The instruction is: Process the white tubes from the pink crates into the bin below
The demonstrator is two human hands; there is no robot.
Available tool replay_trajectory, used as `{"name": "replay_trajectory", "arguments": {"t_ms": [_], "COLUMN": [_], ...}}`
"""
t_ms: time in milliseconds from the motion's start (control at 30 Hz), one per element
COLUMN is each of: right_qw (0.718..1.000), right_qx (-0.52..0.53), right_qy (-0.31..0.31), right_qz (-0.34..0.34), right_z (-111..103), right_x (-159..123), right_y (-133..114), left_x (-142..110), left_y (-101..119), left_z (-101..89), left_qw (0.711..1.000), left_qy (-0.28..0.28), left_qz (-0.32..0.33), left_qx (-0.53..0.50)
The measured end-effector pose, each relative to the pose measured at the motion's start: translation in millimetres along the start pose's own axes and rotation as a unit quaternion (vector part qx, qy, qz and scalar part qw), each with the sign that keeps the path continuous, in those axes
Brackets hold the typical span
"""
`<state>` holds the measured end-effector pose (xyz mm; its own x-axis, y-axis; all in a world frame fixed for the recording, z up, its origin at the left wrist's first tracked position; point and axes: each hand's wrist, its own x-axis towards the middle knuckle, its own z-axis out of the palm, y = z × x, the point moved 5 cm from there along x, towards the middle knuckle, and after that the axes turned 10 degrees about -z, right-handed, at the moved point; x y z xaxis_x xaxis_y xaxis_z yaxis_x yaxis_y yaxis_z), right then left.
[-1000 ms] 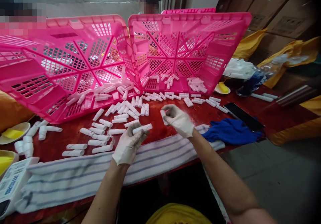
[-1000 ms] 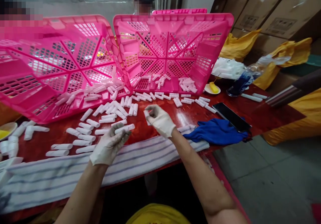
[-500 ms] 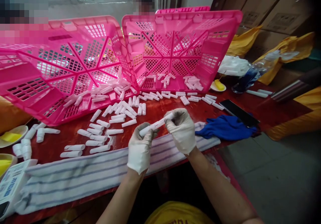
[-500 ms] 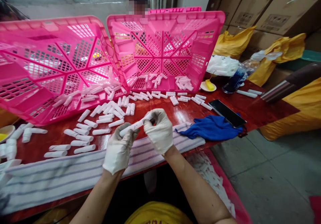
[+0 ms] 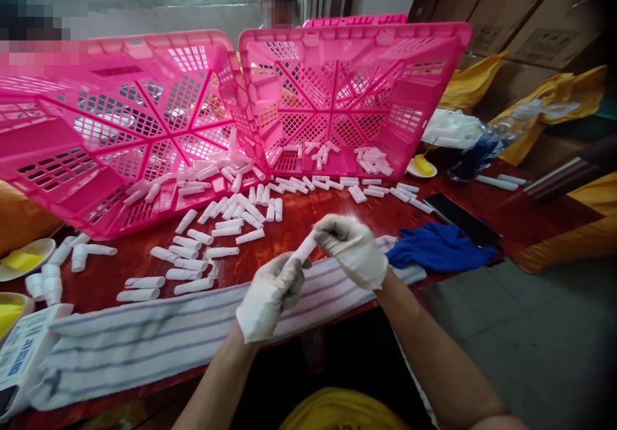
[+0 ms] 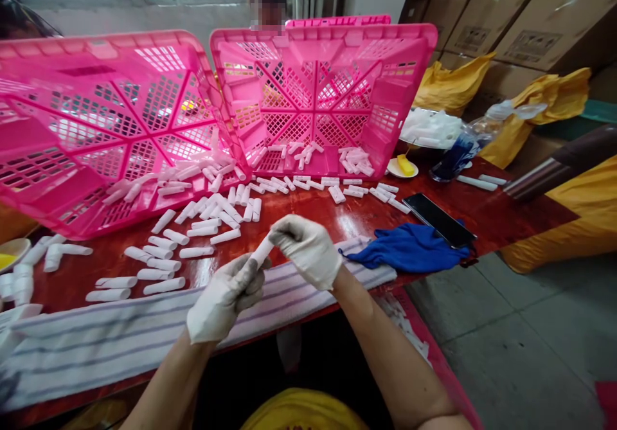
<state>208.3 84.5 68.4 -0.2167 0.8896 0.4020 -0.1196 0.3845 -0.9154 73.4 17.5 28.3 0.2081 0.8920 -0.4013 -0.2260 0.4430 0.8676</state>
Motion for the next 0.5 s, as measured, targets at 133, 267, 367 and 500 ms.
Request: {"name": "replay_trajectory", "arguments": {"t_ms": [133, 267, 367, 500], "right_qw": [0.998, 0.998, 0.996, 0.987], "right_qx": [0.051, 0.061, 0.059, 0.007], "right_qy": [-0.043, -0.029, 0.013, 0.078], "right_qz": [-0.013, 0.008, 0.062, 0.137], "right_z": [6.7, 3.0, 1.5, 0.5], "right_x": [0.6, 1.7, -1.6, -8.4], "right_y": [-1.3, 9.3, 15.1, 14.3], "left_x": [-0.6, 1.0, -5.9, -6.5], "left_y": [1.8, -2.3, 4.7, 7.2], "left_z": [9.9, 5.3, -3.3, -2.0], "left_qw": [0.994, 0.996, 0.904, 0.76], "left_qy": [-0.087, 0.068, 0.294, 0.35], "left_qz": [-0.042, 0.02, 0.176, 0.275], "left_qx": [-0.057, 0.053, 0.255, 0.472]}}
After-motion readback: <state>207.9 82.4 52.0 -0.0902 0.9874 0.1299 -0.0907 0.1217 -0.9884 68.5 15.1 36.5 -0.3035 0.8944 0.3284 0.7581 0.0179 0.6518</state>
